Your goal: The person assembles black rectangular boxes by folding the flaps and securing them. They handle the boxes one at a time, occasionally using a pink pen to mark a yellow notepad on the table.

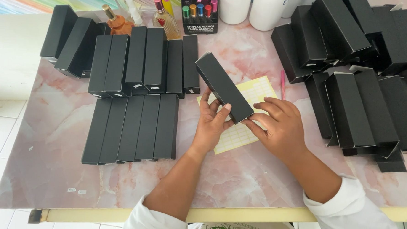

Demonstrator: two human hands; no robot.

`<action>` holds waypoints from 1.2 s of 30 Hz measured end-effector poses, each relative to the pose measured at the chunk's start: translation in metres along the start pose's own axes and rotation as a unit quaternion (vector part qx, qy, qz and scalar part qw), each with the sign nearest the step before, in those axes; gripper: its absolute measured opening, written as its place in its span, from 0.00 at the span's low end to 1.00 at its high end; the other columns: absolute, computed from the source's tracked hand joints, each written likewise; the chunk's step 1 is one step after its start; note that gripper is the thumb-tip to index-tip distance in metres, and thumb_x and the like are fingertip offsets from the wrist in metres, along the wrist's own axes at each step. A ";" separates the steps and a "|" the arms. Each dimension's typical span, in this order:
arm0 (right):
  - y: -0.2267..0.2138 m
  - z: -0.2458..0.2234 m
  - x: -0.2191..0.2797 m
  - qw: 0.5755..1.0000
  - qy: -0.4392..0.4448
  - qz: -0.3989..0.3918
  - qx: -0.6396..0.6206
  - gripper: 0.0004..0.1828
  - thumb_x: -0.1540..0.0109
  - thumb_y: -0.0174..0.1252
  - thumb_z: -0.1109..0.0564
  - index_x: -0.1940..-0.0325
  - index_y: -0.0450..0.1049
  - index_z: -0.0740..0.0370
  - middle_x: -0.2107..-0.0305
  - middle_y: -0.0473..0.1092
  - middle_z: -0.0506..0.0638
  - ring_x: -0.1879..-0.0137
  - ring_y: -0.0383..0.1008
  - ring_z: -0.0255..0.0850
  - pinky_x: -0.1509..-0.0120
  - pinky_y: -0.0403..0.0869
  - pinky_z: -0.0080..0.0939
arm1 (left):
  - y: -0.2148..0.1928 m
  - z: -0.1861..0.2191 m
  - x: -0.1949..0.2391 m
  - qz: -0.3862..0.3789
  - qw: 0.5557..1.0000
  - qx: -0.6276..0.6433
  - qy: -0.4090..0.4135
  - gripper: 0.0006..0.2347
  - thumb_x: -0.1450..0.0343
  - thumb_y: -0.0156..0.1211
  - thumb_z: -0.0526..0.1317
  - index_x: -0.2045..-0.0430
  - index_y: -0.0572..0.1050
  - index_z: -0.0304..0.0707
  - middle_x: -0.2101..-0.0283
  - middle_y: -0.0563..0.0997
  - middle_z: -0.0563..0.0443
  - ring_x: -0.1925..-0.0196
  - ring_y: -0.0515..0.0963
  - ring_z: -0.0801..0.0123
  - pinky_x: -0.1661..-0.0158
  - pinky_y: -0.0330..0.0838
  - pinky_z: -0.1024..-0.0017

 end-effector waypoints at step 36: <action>0.000 0.048 0.021 0.976 0.077 0.049 -0.199 0.17 0.45 0.75 0.51 0.77 0.71 0.49 0.70 0.79 0.42 0.56 0.79 0.44 0.44 0.73 0.41 | -0.024 -0.029 -0.010 -0.027 0.999 0.022 -0.021 0.37 0.26 0.54 0.37 0.26 0.35 0.37 0.39 0.69 0.35 0.40 0.75 0.47 0.52 0.79 0.51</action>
Point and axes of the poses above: each hand's wrist, its own x-axis away from the middle knuckle, its own y-axis out of the palm, z = x × y, the point moved 7 cm from there along -x, towards the middle knuckle
